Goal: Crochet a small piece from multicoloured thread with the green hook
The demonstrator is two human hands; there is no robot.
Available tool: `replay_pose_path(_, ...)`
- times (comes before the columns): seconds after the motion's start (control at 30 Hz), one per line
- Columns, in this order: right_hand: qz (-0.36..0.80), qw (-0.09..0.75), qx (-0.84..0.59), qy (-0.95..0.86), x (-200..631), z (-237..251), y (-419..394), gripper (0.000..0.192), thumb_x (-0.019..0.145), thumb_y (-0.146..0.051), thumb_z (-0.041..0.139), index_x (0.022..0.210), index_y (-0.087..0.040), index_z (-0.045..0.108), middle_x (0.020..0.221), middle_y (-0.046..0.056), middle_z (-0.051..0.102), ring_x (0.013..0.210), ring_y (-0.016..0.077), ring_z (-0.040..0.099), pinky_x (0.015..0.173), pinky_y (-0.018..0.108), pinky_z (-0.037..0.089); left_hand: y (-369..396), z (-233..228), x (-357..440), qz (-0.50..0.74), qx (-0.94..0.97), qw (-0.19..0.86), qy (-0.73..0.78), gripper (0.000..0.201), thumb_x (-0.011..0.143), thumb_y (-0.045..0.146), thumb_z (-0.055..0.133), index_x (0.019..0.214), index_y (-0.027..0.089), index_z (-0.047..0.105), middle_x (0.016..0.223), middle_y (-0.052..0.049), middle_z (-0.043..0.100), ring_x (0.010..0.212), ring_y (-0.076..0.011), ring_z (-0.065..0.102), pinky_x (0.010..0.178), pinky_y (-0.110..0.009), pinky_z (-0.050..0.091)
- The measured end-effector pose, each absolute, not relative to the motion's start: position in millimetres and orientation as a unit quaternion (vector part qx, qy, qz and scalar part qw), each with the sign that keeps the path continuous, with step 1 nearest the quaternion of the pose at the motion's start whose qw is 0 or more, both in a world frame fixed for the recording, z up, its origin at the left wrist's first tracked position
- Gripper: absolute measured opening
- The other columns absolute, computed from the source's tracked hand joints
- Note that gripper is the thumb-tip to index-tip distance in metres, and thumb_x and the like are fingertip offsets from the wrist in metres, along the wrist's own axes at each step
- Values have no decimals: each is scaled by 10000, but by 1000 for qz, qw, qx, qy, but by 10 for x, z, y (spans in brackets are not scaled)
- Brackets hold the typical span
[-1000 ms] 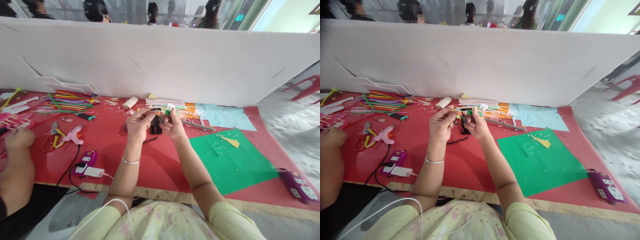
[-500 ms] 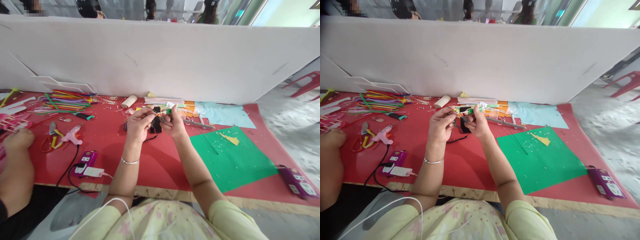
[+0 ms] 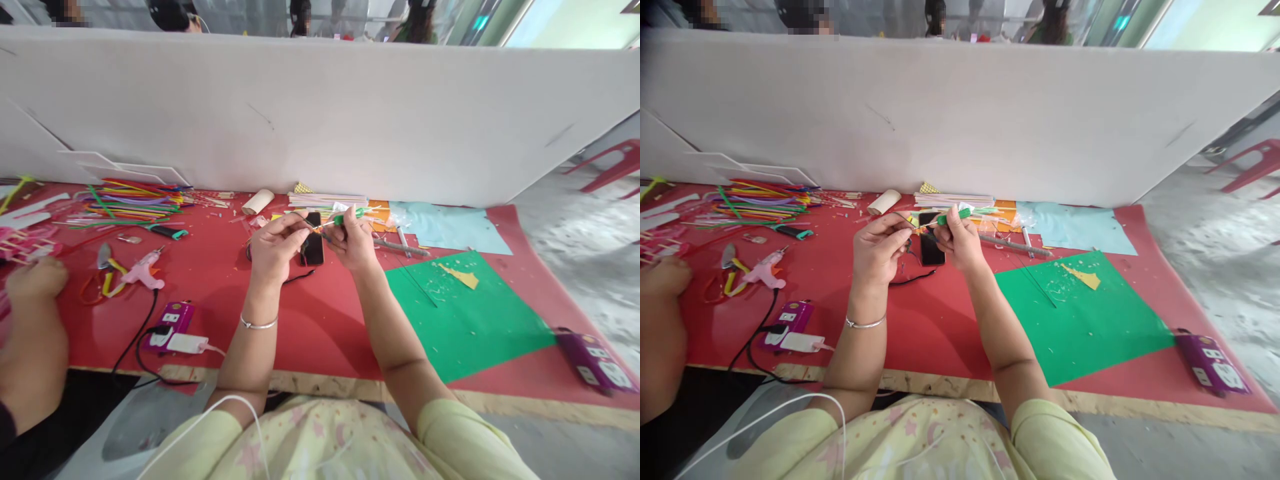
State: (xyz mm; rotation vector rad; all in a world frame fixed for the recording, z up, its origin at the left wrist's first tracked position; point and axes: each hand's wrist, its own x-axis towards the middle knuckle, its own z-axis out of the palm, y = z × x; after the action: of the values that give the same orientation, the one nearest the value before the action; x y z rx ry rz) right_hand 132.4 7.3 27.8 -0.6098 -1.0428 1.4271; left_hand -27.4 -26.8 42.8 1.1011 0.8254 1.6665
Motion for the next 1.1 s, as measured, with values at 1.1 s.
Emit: replay_pose_path(1.1,134,677,-269,-672,1386,234,-54,348,1058,-485,609,905,-233,794,728,14,674,689,148,645,695,325,521,-227,398,-274,729,444,380,357,188,709,231,874,895,260,881,738,-1,750,552,-83,558,461,-197,395)
